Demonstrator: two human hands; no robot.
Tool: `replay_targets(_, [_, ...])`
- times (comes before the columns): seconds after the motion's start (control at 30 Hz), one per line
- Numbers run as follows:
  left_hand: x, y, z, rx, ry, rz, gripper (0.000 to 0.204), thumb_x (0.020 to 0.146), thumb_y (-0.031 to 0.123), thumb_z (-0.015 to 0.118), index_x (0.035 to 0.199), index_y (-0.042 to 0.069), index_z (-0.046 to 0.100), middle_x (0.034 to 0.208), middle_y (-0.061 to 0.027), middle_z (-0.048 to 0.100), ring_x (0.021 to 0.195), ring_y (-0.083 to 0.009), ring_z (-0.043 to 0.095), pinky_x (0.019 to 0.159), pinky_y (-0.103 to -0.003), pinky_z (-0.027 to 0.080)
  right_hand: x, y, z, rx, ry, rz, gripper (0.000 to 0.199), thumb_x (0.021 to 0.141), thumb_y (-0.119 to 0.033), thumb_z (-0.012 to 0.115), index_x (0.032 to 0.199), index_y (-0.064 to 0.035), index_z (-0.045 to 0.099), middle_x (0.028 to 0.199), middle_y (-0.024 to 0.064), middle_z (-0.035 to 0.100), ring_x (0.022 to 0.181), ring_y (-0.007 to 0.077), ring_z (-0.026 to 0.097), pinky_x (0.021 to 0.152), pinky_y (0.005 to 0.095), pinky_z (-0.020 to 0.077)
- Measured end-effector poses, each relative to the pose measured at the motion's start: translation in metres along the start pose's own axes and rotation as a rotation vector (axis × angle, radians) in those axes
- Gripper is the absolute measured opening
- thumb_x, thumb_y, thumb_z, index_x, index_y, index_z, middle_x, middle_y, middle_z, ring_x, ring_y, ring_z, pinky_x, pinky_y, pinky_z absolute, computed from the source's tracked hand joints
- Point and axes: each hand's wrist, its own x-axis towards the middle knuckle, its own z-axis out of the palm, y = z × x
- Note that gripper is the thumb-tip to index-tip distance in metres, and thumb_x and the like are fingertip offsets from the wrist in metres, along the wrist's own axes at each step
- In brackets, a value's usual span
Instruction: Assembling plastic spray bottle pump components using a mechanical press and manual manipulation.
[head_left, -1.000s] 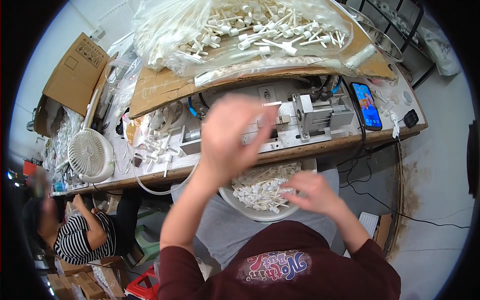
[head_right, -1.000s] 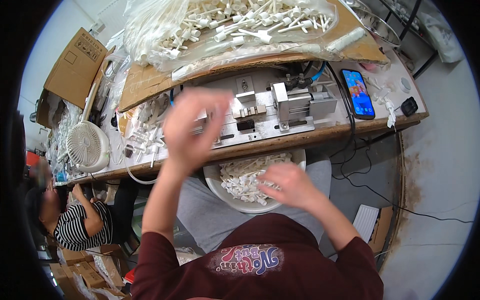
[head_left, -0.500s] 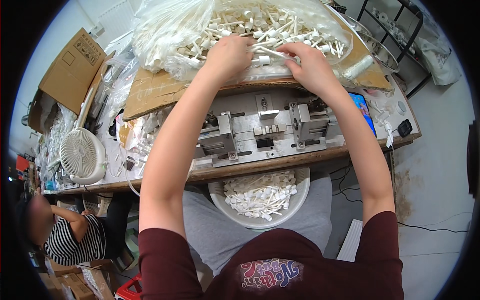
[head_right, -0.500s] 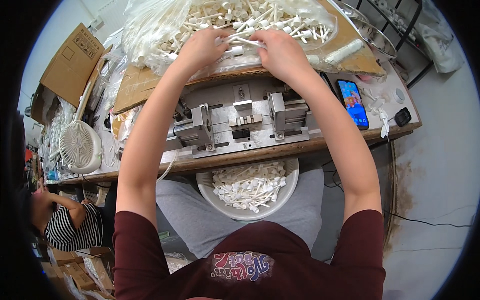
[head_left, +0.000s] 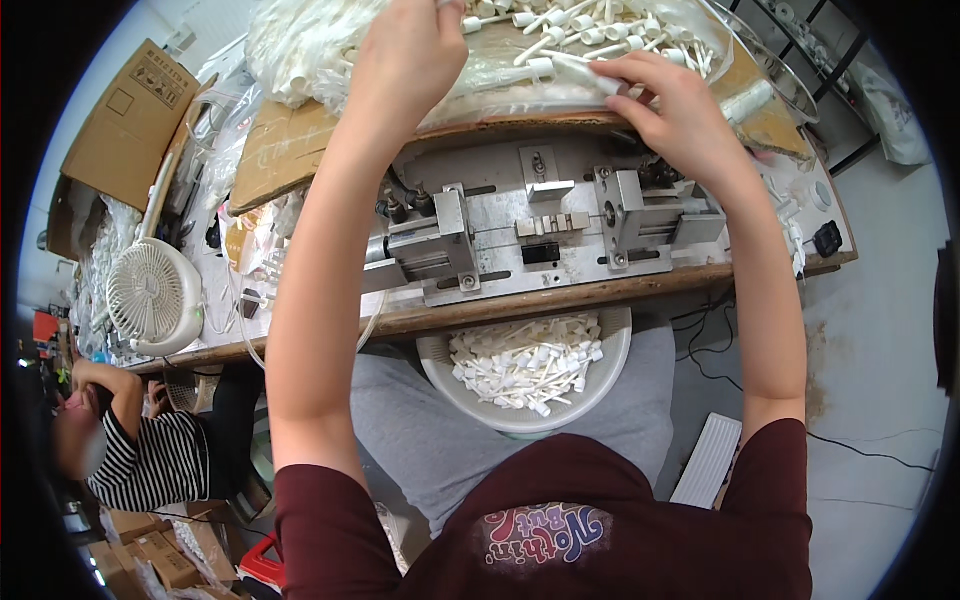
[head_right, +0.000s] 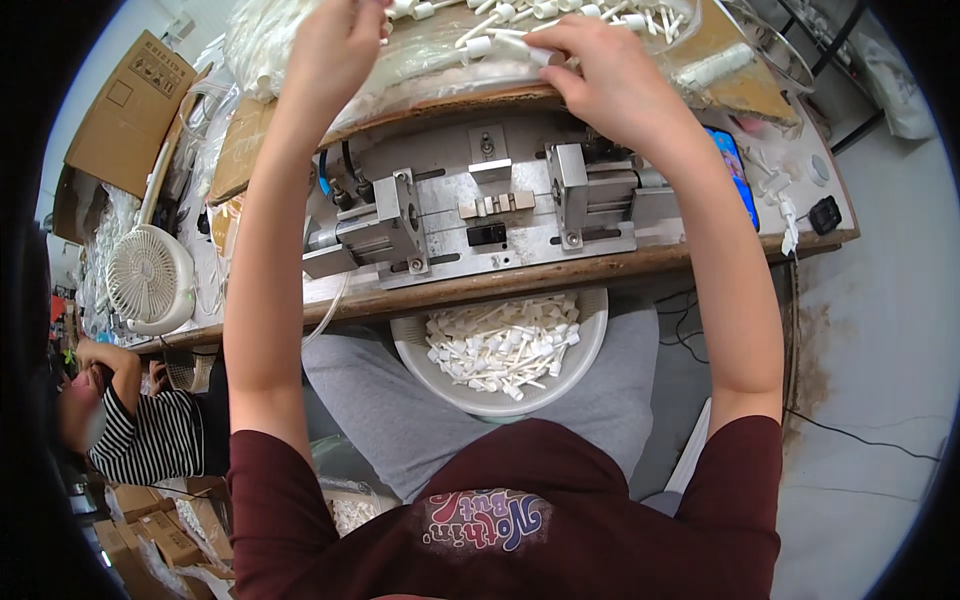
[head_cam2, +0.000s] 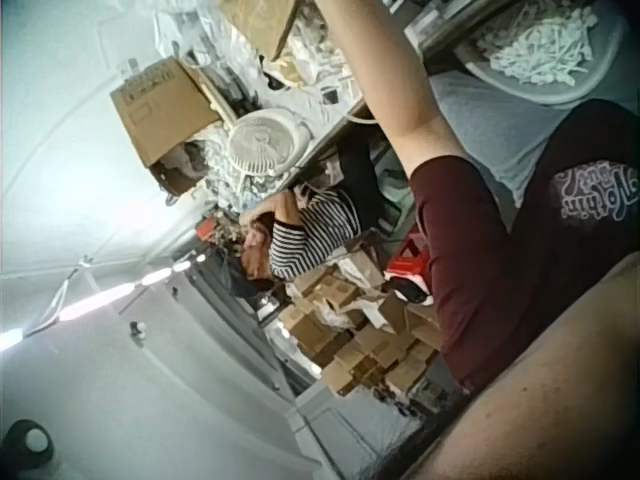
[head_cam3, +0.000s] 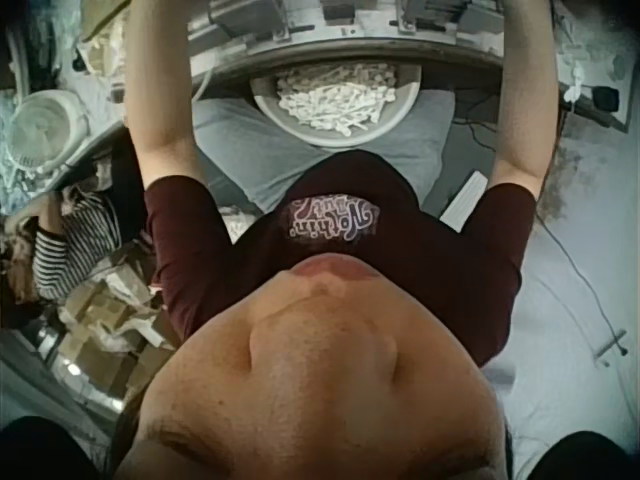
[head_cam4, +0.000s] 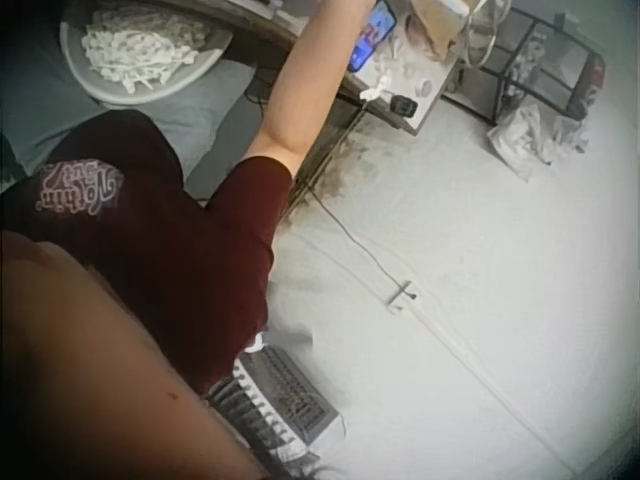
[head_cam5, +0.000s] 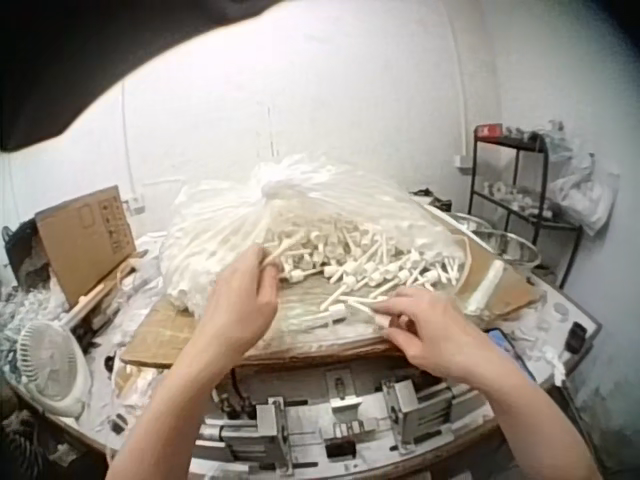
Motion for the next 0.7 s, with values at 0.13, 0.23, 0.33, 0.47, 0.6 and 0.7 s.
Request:
replay_targets(0.13, [-0.041, 0.051, -0.04, -0.383, 0.062, -0.142, 0.019, 0.098, 0.016, 0.056, 0.104, 0.001, 0.066, 0.084, -0.0092, 0.069, 0.069, -0.0186, 0.065, 0.065, -0.029, 0.051, -0.041, -0.048, -0.011, 0.164, -0.009, 0.1, 0.023, 0.082, -0.008, 0.074, 0.102, 0.0, 0.068, 0.095, 0.0106, 0.068, 0.076, 0.0201, 0.068, 0.069, 0.0312, 0.0551])
replay_targets(0.23, [-0.078, 0.062, -0.044, -0.522, 0.08, -0.072, 0.025, 0.105, 0.021, 0.046, 0.101, 0.002, 0.062, 0.083, -0.0086, 0.067, 0.066, -0.0121, 0.062, 0.059, -0.025, 0.045, -0.085, -0.073, 0.005, 0.138, -0.015, -0.034, 0.023, 0.078, -0.009, 0.077, 0.098, -0.0023, 0.068, 0.099, 0.0104, 0.066, 0.08, 0.0213, 0.067, 0.067, 0.0321, 0.0557])
replay_targets(0.33, [-0.109, 0.078, -0.045, -0.647, 0.032, -0.098, 0.023, 0.107, 0.019, 0.041, 0.1, 0.002, 0.055, 0.081, -0.0056, 0.06, 0.058, -0.0066, 0.053, 0.05, -0.018, 0.037, -0.119, -0.08, 0.032, 0.132, -0.032, -0.106, 0.027, 0.073, -0.007, 0.078, 0.097, -0.001, 0.067, 0.107, 0.0127, 0.066, 0.088, 0.0245, 0.068, 0.071, 0.0339, 0.0563])
replay_targets(0.47, [-0.14, 0.085, -0.042, -0.802, 0.005, -0.171, 0.02, 0.108, 0.02, 0.037, 0.099, 0.004, 0.046, 0.084, -0.0071, 0.053, 0.053, -0.0069, 0.046, 0.047, -0.018, 0.034, -0.128, -0.084, 0.062, -0.003, -0.012, -0.157, 0.024, 0.072, -0.007, 0.073, 0.095, 0.0005, 0.068, 0.108, 0.0133, 0.069, 0.08, 0.0225, 0.069, 0.065, 0.0315, 0.0555])
replay_targets(0.6, [-0.165, 0.083, -0.036, -0.922, 0.008, -0.242, 0.022, 0.109, 0.023, 0.035, 0.101, 0.005, 0.044, 0.093, -0.0114, 0.054, 0.056, -0.0076, 0.047, 0.047, -0.019, 0.036, -0.117, -0.09, 0.058, -0.193, -0.094, -0.15, 0.021, 0.071, -0.008, 0.068, 0.09, 0.0004, 0.067, 0.111, 0.0158, 0.071, 0.063, 0.0179, 0.066, 0.06, 0.0275, 0.0532])
replay_targets(0.7, [-0.175, 0.087, -0.032, -0.945, 0.024, -0.322, 0.021, 0.109, 0.022, 0.035, 0.103, 0.005, 0.044, 0.099, -0.0139, 0.055, 0.065, -0.0093, 0.052, 0.051, -0.02, 0.041, -0.113, -0.09, 0.061, -0.237, -0.146, -0.18, 0.028, 0.073, -0.011, 0.076, 0.099, 0.0001, 0.071, 0.117, 0.0137, 0.071, 0.052, 0.0178, 0.06, 0.052, 0.0284, 0.049])
